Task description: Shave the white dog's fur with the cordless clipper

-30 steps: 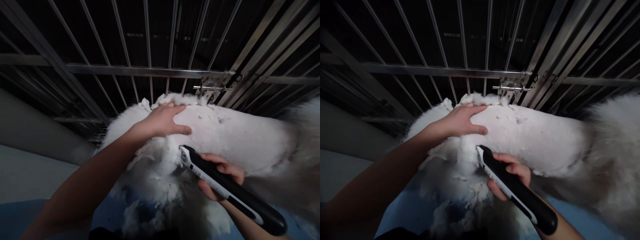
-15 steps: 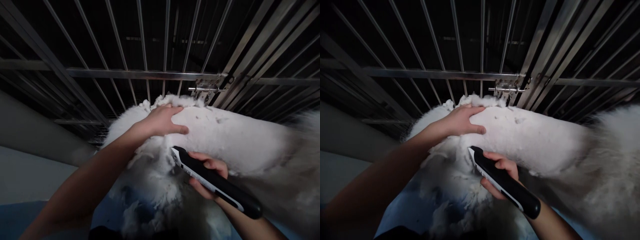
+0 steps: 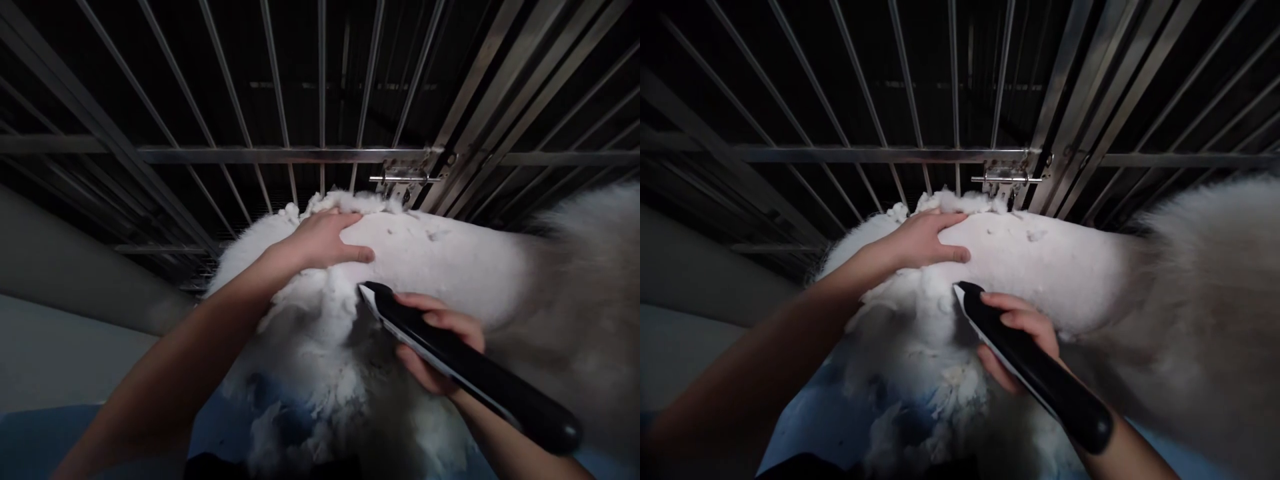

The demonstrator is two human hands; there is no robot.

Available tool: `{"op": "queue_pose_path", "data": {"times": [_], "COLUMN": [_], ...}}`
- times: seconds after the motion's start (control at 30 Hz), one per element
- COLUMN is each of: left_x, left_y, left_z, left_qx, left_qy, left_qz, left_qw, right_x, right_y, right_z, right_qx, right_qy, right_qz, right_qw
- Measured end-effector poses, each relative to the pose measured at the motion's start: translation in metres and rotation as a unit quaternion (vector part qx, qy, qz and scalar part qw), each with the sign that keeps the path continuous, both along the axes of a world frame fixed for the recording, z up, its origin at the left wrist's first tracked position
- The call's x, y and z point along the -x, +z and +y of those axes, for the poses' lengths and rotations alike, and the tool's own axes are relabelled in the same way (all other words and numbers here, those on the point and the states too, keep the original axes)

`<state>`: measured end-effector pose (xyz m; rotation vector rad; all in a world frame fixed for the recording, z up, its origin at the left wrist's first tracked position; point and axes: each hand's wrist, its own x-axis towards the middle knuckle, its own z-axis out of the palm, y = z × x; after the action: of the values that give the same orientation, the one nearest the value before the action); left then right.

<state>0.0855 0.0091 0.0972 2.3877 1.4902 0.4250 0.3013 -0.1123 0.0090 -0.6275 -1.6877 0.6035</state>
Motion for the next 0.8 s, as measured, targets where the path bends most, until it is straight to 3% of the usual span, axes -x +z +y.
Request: {"op": "queue_pose_path", "data": {"times": [0.1,0.17,0.27,0.33,0.43,0.57,0.7,0.8], "left_x": [-0.001,-0.003,-0.007,-0.009,-0.009,-0.002,0.017,0.035], "left_y": [0.001,0.003,0.007,0.005,-0.006,-0.028,-0.045,-0.055], "left_z": [0.001,-0.003,-0.022,-0.04,-0.063,-0.075,-0.077,-0.074], "left_qx": [-0.001,-0.01,-0.081,-0.132,-0.152,-0.191,-0.252,-0.257], "left_qy": [0.005,0.008,0.01,0.022,0.047,0.05,0.001,-0.026], "left_qz": [0.015,0.023,0.03,0.031,0.011,-0.016,0.013,0.022], "left_qw": [1.0,1.0,0.996,0.99,0.987,0.98,0.968,0.966], "right_x": [-0.003,-0.007,-0.016,-0.018,-0.011,-0.004,-0.003,0.0], "right_y": [0.013,0.02,0.019,0.01,-0.007,-0.019,-0.017,-0.01], "right_z": [0.008,0.01,0.007,0.004,0.003,0.005,0.002,0.0], "right_qx": [-0.047,-0.012,0.039,0.025,-0.034,-0.098,-0.07,-0.017], "right_qy": [0.087,0.118,0.058,0.012,0.02,0.069,-0.007,0.024], "right_qz": [-0.082,-0.107,-0.046,-0.005,-0.028,-0.071,0.015,-0.021], "right_qw": [0.992,0.987,0.996,1.0,0.999,0.99,0.997,0.999]}}
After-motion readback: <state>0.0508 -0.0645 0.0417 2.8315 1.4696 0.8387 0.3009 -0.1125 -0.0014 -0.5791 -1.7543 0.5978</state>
